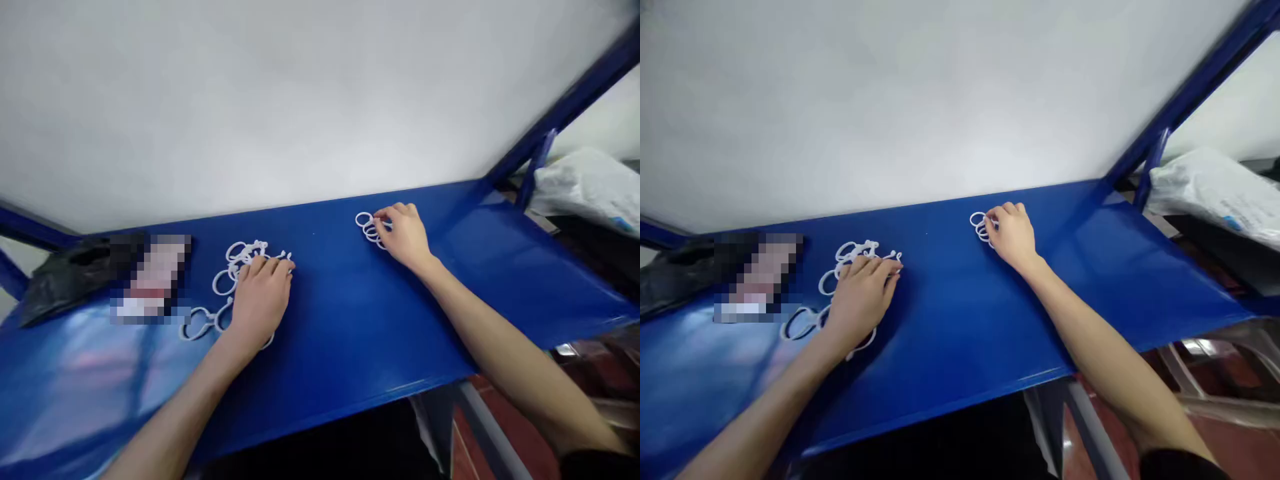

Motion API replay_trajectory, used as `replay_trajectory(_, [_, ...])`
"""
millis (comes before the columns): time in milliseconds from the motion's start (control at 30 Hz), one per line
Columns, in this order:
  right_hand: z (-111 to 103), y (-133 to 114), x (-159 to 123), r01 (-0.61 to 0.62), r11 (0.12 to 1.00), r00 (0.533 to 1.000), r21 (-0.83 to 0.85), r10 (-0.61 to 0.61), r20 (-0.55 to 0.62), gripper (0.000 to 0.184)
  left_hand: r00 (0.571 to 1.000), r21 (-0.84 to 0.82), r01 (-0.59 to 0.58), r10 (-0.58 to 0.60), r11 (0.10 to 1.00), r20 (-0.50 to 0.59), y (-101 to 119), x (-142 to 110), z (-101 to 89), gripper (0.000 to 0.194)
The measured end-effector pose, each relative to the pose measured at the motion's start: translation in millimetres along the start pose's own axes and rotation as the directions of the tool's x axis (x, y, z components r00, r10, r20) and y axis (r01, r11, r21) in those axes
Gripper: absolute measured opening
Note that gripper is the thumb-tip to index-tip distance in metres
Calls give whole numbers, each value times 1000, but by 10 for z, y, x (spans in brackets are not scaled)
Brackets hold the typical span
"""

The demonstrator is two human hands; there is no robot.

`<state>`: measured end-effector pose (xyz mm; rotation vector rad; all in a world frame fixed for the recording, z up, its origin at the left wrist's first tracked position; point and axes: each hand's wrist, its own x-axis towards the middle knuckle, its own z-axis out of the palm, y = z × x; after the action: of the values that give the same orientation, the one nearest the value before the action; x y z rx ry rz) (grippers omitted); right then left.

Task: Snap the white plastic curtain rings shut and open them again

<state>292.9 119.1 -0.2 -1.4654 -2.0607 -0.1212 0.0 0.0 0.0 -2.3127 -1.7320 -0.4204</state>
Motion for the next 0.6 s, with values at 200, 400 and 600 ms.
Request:
replay_trajectory(200, [-104,-66,-26,35,999,996,39,-31,-81,18,995,-140,12,-25,990,-92,29,13,-10,11])
replay_trajectory(400, [-202,-478,-223,215,937,975,274,-221,-10,17,964,-326,-161,77,932,-256,63,29,-70,8])
replay_trajectory(600, [-186,-892,-468,-48,712,913,701,-253,320,20,910,-368,-364,244,855,-334,160,-1,-102,20])
